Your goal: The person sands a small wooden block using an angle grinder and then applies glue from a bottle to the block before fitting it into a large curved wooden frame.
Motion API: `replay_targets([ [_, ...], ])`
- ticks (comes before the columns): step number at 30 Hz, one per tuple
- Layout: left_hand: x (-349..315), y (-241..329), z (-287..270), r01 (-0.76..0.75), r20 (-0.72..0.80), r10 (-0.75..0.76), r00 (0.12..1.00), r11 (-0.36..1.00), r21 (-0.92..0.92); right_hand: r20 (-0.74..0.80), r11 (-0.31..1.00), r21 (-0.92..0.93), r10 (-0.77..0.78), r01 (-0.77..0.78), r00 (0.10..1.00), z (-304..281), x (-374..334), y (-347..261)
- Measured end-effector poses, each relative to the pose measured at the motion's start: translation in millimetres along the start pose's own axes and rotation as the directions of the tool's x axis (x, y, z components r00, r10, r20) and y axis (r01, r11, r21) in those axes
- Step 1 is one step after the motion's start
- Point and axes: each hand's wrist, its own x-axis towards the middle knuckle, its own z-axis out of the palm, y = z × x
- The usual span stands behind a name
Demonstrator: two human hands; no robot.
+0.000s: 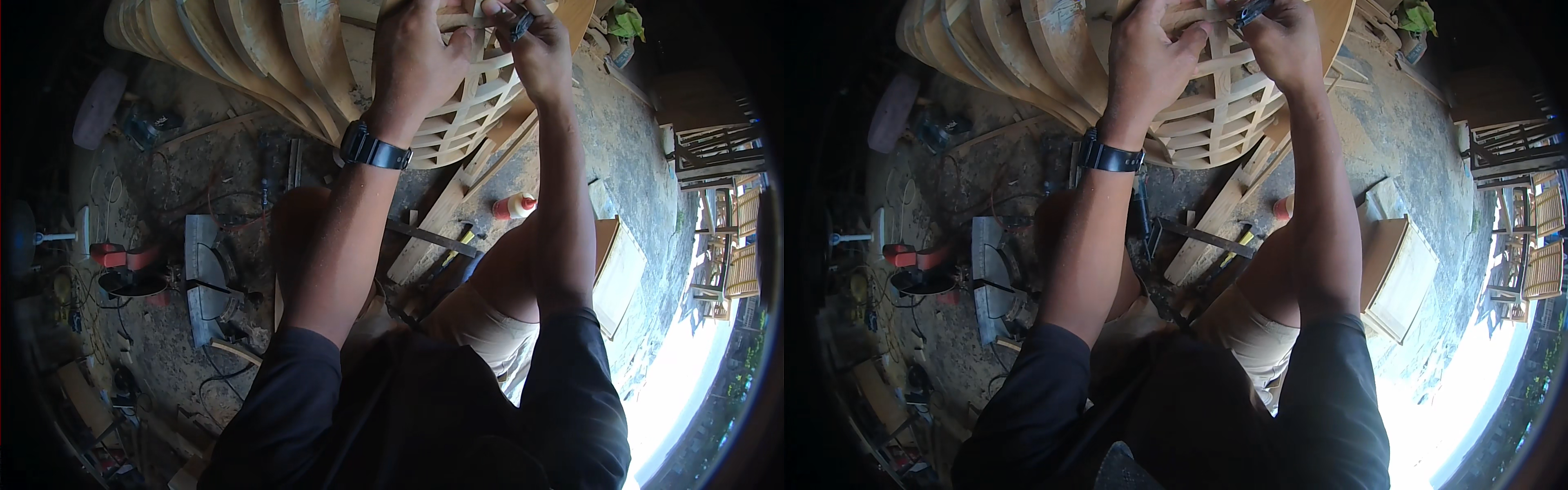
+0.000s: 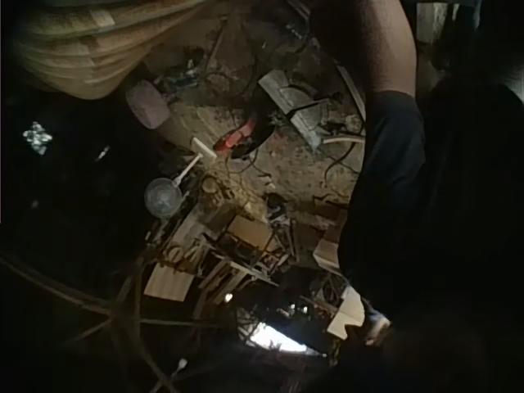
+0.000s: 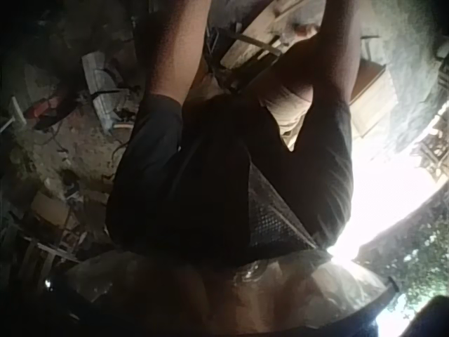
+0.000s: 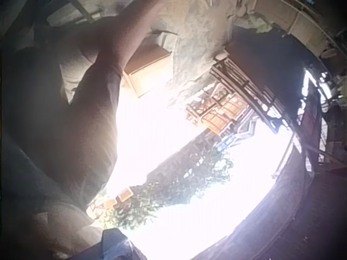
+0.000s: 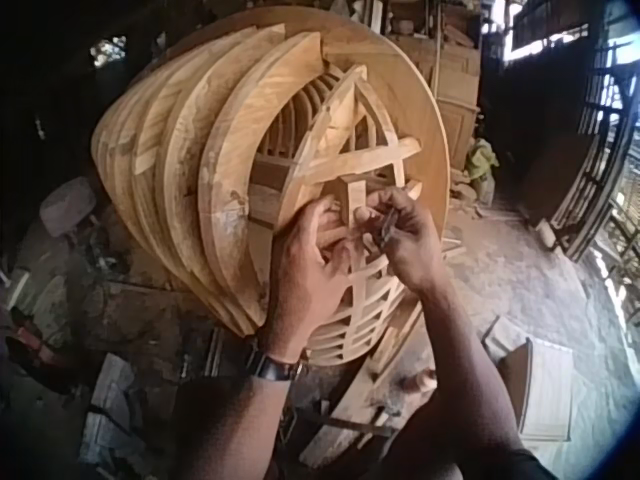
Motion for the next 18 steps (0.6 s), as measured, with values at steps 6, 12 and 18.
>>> replay_targets([
  [6,1,-2,2,-0.009,0.007,0.009,1.0,0.999,0.045,0.016,0.997,-0.077,-0.027,0.028,1.0,-2,0,-2],
  [12,6,-1,1,-0.005,0.015,0.007,1.0,0.994,-0.113,0.013,0.987,-0.128,-0.096,0.097,0.995,-2,0,-3],
  [18,7,16,6,0.306,0.005,-0.309,0.951,0.939,-0.158,0.036,0.999,-0.019,-0.048,0.049,0.998,-1,-4,-1],
])
